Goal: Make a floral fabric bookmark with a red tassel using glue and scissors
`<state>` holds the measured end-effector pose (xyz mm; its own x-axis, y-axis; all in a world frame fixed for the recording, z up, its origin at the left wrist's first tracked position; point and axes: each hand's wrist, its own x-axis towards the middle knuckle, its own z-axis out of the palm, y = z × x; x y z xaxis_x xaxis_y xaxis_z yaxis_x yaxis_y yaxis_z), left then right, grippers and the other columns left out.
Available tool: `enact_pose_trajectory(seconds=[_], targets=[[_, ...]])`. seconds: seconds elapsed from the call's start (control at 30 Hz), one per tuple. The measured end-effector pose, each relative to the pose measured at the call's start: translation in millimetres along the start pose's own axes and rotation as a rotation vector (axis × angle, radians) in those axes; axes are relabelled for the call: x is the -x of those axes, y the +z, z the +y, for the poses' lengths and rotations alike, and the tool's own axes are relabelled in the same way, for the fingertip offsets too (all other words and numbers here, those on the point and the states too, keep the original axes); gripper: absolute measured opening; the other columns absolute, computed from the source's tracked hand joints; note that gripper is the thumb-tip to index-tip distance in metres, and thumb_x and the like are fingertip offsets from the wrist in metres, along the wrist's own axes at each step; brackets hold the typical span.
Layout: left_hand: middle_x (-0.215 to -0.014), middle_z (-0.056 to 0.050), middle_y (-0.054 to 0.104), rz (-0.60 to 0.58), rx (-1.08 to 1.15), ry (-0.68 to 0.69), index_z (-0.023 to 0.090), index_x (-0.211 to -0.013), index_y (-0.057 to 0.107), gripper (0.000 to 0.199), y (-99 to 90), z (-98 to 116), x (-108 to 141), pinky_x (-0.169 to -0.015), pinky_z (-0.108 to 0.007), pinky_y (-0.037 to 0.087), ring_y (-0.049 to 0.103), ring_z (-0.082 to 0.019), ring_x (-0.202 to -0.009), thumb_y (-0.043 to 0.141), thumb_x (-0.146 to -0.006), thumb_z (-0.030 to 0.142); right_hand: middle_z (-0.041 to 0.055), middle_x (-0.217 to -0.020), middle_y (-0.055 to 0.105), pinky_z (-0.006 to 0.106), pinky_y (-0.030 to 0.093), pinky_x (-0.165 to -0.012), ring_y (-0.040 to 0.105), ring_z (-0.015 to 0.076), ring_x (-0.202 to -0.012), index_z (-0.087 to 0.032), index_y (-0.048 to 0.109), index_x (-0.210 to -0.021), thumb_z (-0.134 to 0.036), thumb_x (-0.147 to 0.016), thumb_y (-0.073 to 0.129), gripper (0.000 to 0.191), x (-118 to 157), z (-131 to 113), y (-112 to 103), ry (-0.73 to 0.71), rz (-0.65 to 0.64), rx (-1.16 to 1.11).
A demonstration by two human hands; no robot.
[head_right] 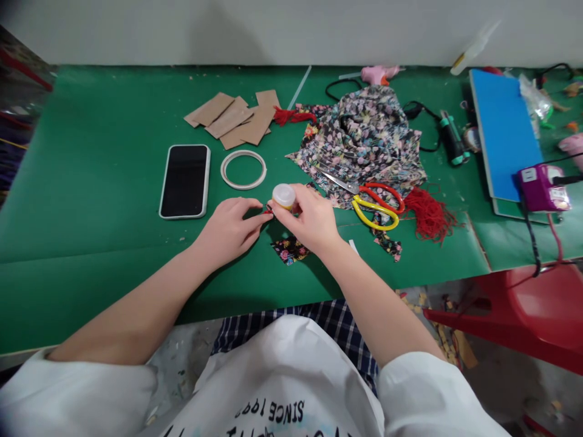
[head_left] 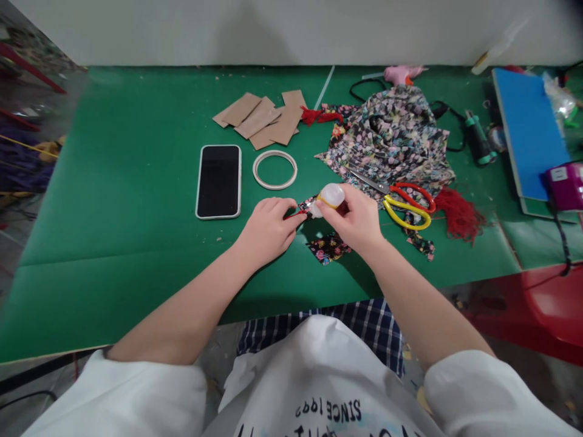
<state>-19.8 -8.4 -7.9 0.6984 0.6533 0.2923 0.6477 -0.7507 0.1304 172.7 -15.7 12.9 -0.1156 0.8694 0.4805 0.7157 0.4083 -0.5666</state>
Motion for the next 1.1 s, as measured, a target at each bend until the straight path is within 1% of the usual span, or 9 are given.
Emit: enact_pose_trajectory(seconds=[0.3, 0.37, 0.43, 0.57, 0.67, 0.77, 0.87, 0.97, 1.1], targets=[[-0.106, -0.011, 0.056, 0.010, -0.009, -0.004, 0.020, -0.106, 0.063, 0.028, 1.6, -1, 1, -0.083, -0.041, 0.042, 0.052, -0.023, -0.093, 0.042, -0.088, 0.022, -0.0026, -0.061, 0.054, 0.023, 0.038, -0.052, 0.046, 0.0097, -0.052, -0.020, 0.059, -0.080, -0.041, -0.080, 0.056, 0.022, -3, 12, -9, 0.036, 0.050, 0.053], [-0.106, -0.012, 0.057, 0.023, 0.000, 0.000, 0.019, -0.105, 0.064, 0.028, 2.2, -1, 1, -0.083, -0.041, 0.043, 0.052, -0.023, -0.092, 0.042, -0.088, 0.022, -0.0029, -0.059, 0.052, 0.024, 0.037, -0.052, 0.045, 0.0094, -0.051, -0.019, 0.058, -0.076, -0.042, -0.079, 0.057, 0.023, -4, 15, -11, 0.065, 0.082, 0.054], [-0.106, -0.012, 0.057, 0.042, 0.009, 0.017, 0.018, -0.104, 0.064, 0.027, 2.7, -1, 2, -0.082, -0.041, 0.044, 0.052, -0.023, -0.092, 0.044, -0.087, 0.021, -0.0032, -0.057, 0.050, 0.024, 0.037, -0.051, 0.044, 0.0091, -0.050, -0.019, 0.057, -0.072, -0.045, -0.077, 0.058, 0.027, -6, 19, -13, 0.134, 0.145, 0.031], [-0.104, -0.012, 0.060, 0.115, 0.059, 0.025, 0.016, -0.103, 0.063, 0.025, 1.0, 0, 1, -0.084, -0.041, 0.044, 0.054, -0.023, -0.093, 0.045, -0.085, 0.017, -0.0033, -0.060, 0.049, 0.024, 0.036, -0.047, 0.043, 0.0087, -0.049, -0.020, 0.053, -0.075, -0.051, -0.074, 0.060, 0.032, -12, 28, -17, 0.337, 0.278, -0.189], [-0.102, -0.011, 0.062, 0.154, 0.105, -0.032, 0.014, -0.101, 0.062, 0.023, -1.4, 2, 0, -0.083, -0.037, 0.045, 0.055, -0.022, -0.093, 0.046, -0.086, 0.017, -0.0035, -0.062, 0.047, 0.024, 0.037, -0.049, 0.042, 0.0086, -0.051, -0.021, 0.049, -0.075, -0.052, -0.072, 0.062, 0.034, -19, 37, -19, 0.391, 0.320, -0.403], [-0.096, -0.009, 0.065, 0.137, 0.116, -0.051, 0.015, -0.097, 0.062, 0.020, -2.5, 2, 0, -0.082, -0.036, 0.046, 0.058, -0.020, -0.089, 0.045, -0.087, 0.018, -0.0052, -0.061, 0.042, 0.024, 0.037, -0.050, 0.040, 0.0081, -0.051, -0.021, 0.045, -0.071, -0.051, -0.070, 0.065, 0.036, -26, 44, -18, 0.432, 0.337, -0.502], [-0.091, -0.006, 0.068, 0.098, 0.080, -0.055, 0.017, -0.092, 0.061, 0.018, -3.3, 1, 4, -0.091, -0.039, 0.042, 0.060, -0.020, -0.092, 0.045, -0.088, 0.021, -0.0064, -0.059, 0.038, 0.023, 0.036, -0.051, 0.037, 0.0078, -0.050, -0.021, 0.042, -0.068, -0.049, -0.072, 0.063, 0.036, -30, 47, -14, 0.477, 0.308, -0.558], [-0.088, -0.005, 0.068, 0.083, 0.029, -0.055, 0.019, -0.090, 0.060, 0.016, -6.2, 2, 6, -0.095, -0.040, 0.039, 0.061, -0.020, -0.095, 0.045, -0.089, 0.025, -0.0062, -0.058, 0.038, 0.024, 0.035, -0.052, 0.038, 0.0085, -0.052, -0.021, 0.042, -0.066, -0.051, -0.073, 0.060, 0.036, -31, 45, -11, 0.473, 0.277, -0.506], [-0.095, -0.009, 0.066, 0.022, 0.000, -0.124, 0.016, -0.097, 0.057, 0.023, -11.4, 5, 0, -0.085, -0.040, 0.043, 0.060, -0.025, -0.093, 0.050, -0.086, 0.035, -0.0040, -0.054, 0.045, 0.025, 0.033, -0.052, 0.042, 0.0100, -0.052, -0.019, 0.046, -0.059, -0.057, -0.070, 0.060, 0.042, -34, 36, -11, 0.450, 0.216, -0.244]])
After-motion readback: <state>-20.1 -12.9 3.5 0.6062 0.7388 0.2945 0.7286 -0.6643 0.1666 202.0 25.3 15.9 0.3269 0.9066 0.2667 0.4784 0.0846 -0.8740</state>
